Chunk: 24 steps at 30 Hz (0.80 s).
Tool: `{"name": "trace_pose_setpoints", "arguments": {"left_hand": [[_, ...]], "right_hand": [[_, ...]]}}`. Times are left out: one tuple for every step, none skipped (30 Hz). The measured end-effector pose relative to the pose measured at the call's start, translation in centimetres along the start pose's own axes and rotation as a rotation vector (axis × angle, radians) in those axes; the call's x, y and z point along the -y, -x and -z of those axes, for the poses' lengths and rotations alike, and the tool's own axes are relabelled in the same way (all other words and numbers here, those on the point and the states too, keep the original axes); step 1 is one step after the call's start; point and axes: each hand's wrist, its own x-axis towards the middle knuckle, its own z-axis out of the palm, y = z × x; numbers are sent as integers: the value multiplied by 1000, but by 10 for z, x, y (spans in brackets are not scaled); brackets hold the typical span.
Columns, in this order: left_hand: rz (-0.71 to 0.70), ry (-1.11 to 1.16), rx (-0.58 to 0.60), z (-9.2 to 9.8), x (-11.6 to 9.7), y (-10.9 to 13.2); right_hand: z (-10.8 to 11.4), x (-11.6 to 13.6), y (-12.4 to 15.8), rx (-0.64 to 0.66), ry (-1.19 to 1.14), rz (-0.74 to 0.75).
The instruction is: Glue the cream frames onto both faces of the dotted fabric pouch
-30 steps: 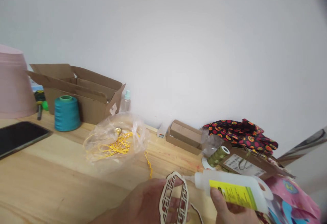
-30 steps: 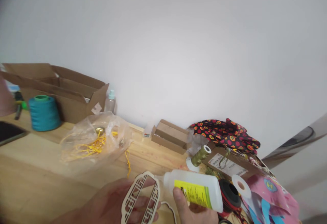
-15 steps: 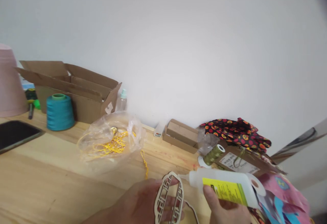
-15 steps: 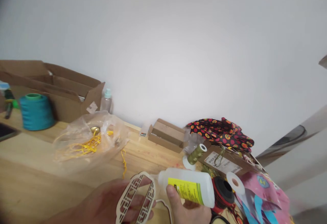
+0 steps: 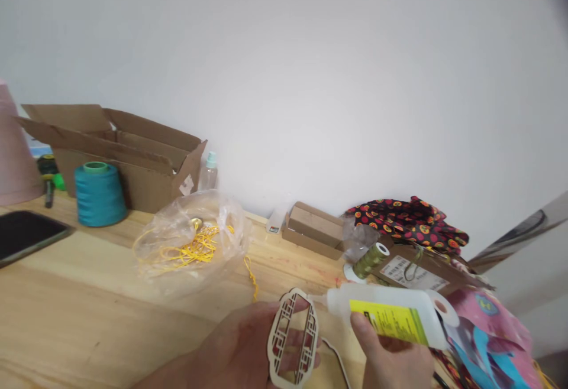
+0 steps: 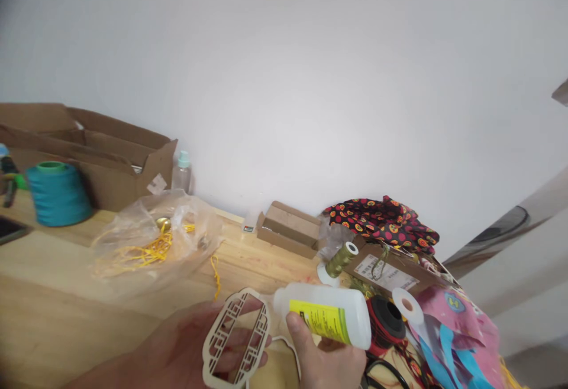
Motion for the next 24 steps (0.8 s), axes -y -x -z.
{"name": "trace_pose_setpoints", "arguments": {"left_hand": [[3,-1,2,-1,0,1],[5,-4,12,-1,0,1],[5,-7,22,-2,0,1],[2,-10,30,-2,-1,1],[-3,-12,34,-2,-1,1],[-3,-12,37,-2,-1,1],[-1,-13,39,-2,-1,1],[0,-11,38,-1,-1,1],[5,-8,42,-1,-2,1],[10,-6,51,-1,-2,0],[11,-4,61,-1,-2,0],[8,-4,70,-1,-2,0],[2,-4,78,-1,-2,1],[-4,-7,86,0,-2,1],[-12,-10,91,0,-2,1],[-16,-11,93,1,-2,1],[-19,-11,96,1,-2,1],[-19,-12,97,2,-2,1],[-13,-14,94,2,-2,1],[-6,-17,90,3,-2,1],[-3,-19,88,3,-2,1],[-1,-18,89,3,-2,1],[-5,-17,94,3,-2,1],[-8,-15,102,3,-2,1]], "right_hand": [[0,1,0,4,0,-4],[0,2,1,9,-2,-7],[0,3,1,16,-10,-10],[-1,5,2,23,-26,-14],[-1,7,2,32,-46,-19],[-1,8,3,41,-62,-23],[-1,10,3,49,-71,-27],[-1,11,3,55,-73,-31],[-1,11,3,59,-70,-34],[-1,12,4,60,-68,-34],[-1,12,4,62,-69,-31],[-1,12,4,63,-72,-27],[-1,12,4,64,-78,-25],[-1,12,4,64,-80,-26],[-1,12,4,65,-78,-30],[-1,11,4,67,-74,-34],[0,11,3,70,-66,-38],[0,11,3,72,-56,-41],[0,10,3,75,-45,-41],[1,10,2,76,-36,-42],[1,10,2,75,-30,-44],[1,11,2,73,-29,-47],[1,11,2,73,-35,-48],[0,13,2,74,-43,-48]]}}
